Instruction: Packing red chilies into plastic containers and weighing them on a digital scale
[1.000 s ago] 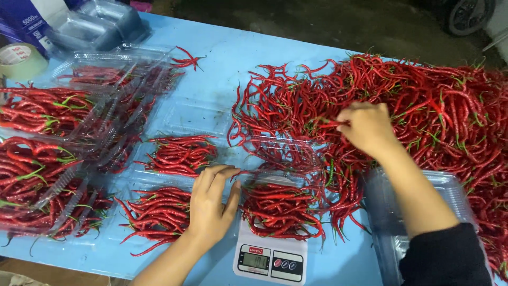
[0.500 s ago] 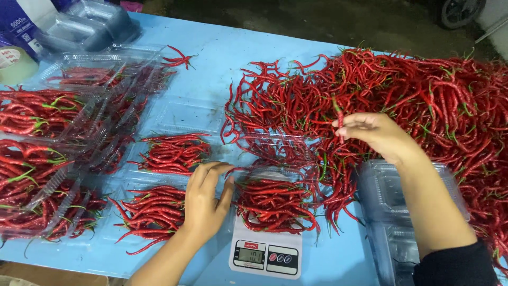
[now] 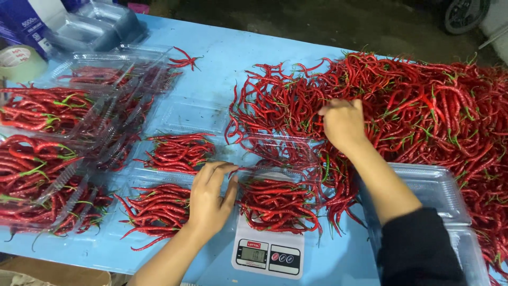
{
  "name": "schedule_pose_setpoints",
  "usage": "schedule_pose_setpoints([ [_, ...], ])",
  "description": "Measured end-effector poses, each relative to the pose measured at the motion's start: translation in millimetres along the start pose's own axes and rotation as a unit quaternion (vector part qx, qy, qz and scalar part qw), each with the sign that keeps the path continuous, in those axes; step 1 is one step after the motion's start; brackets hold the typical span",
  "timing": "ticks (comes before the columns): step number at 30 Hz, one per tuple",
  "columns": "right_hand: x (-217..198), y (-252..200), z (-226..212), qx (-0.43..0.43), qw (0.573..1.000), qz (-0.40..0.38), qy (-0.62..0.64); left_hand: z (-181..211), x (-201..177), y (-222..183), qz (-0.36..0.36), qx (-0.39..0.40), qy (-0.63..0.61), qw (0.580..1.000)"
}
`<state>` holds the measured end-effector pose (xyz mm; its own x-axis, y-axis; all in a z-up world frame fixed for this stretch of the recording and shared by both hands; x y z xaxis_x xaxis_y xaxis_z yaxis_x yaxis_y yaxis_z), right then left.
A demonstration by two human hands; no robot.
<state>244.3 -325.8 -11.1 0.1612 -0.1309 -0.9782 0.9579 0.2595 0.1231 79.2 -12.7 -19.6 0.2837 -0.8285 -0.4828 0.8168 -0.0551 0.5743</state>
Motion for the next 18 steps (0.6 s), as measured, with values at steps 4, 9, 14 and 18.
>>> schedule_pose_setpoints([
  [4,32,26,-4,-0.062,0.980,0.029,-0.187,4,-3,3,0.010,0.011,-0.012,1.000],
  [9,44,27,16,-0.139,0.967,0.142,-0.157,-2,-1,0,0.030,0.001,0.000,1.000],
  [14,69,28,16,-0.145,0.973,0.099,-0.149,0,-2,2,0.024,-0.001,-0.007,1.000],
  [18,70,18,5,-0.194,0.941,0.191,-0.200,-2,-2,1,0.033,-0.003,-0.006,0.999],
])
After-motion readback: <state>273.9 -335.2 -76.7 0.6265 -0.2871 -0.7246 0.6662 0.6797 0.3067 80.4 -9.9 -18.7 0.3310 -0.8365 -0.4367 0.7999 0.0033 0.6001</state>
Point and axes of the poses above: each hand's wrist, its own y-axis towards the middle knuckle, its own x-axis out of the palm, z = x × y, the point moved 7 cm from there along y, towards the middle knuckle, and after that the axes turned 6 degrees about -x, right-handed, at the moved point
